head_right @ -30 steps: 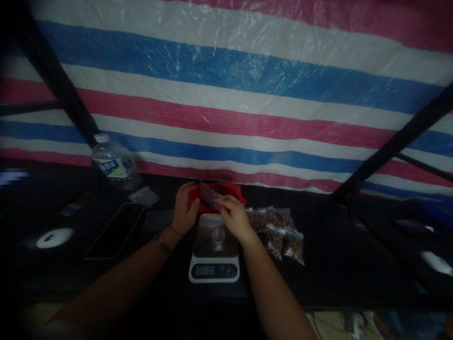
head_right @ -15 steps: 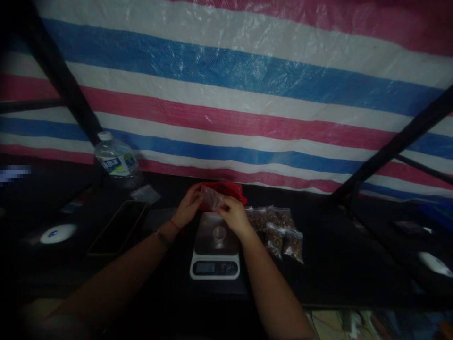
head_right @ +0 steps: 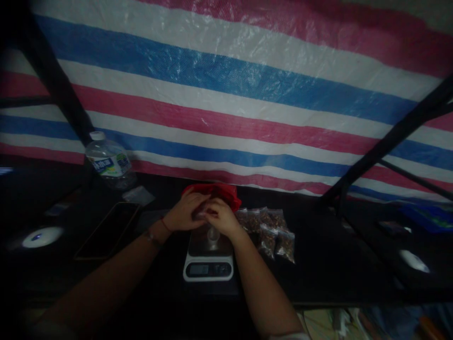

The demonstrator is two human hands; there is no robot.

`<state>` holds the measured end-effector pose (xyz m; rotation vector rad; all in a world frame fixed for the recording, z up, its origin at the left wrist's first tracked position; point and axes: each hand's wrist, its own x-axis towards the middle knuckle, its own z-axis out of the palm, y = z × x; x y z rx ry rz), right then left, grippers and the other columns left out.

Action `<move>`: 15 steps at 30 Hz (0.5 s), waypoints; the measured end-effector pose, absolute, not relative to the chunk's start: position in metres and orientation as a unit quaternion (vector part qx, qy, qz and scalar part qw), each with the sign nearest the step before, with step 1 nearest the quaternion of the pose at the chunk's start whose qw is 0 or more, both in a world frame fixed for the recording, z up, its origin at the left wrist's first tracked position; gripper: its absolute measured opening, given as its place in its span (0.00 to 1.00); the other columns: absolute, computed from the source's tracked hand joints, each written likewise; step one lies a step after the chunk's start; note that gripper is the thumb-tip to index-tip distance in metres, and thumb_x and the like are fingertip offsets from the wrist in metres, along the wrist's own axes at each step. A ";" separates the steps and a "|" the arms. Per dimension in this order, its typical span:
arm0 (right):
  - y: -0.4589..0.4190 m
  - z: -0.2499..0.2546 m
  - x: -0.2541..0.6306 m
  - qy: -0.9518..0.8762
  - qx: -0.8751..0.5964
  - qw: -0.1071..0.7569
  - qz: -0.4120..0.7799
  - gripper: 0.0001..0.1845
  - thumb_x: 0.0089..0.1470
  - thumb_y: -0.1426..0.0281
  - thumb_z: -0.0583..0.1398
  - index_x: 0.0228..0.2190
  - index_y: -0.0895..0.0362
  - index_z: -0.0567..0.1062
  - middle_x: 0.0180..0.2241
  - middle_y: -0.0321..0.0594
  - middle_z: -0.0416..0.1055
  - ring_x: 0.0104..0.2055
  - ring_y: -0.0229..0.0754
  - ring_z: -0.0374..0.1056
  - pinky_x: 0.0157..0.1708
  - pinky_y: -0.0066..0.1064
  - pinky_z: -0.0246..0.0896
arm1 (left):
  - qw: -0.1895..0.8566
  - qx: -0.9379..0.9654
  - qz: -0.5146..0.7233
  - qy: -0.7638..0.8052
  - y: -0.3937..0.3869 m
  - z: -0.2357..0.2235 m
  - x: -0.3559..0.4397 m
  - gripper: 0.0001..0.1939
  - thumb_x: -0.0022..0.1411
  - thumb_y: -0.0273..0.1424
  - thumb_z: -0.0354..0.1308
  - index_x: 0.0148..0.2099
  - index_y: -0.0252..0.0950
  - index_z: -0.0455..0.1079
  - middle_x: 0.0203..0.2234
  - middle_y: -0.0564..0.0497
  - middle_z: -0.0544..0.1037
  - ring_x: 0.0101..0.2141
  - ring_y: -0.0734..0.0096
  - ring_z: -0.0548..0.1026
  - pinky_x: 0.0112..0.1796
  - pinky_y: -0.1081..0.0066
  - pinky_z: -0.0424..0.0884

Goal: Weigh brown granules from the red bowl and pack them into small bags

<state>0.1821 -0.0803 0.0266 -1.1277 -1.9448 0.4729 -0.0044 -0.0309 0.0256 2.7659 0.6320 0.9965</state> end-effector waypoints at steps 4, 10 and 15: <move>-0.079 0.034 0.192 -0.732 -0.466 0.473 0.152 0.10 0.58 0.70 0.54 0.36 0.56 0.76 0.37 0.41 0.72 0.43 0.40 0.67 0.46 0.34 0.62 | 0.103 0.893 0.356 0.254 -0.022 0.033 -0.015 0.30 0.51 0.37 0.61 0.56 0.37 0.63 0.49 0.44 0.73 0.50 0.56 0.70 0.56 0.52 0.59; -0.061 0.039 0.202 -0.756 -0.522 0.365 0.150 0.15 0.58 0.74 0.52 0.42 0.56 0.75 0.43 0.42 0.74 0.47 0.40 0.68 0.50 0.33 0.60 | 0.201 0.862 0.355 0.301 -0.010 0.053 -0.029 0.26 0.51 0.34 0.60 0.53 0.36 0.65 0.46 0.45 0.74 0.45 0.58 0.74 0.48 0.60 0.69; -0.030 0.038 0.196 -0.801 -0.568 0.132 0.132 0.19 0.58 0.75 0.53 0.49 0.57 0.72 0.51 0.45 0.70 0.52 0.42 0.66 0.53 0.32 0.57 | 0.229 0.880 0.306 0.283 -0.008 0.047 -0.024 0.20 0.51 0.34 0.60 0.48 0.38 0.69 0.41 0.47 0.77 0.41 0.60 0.75 0.43 0.64 0.71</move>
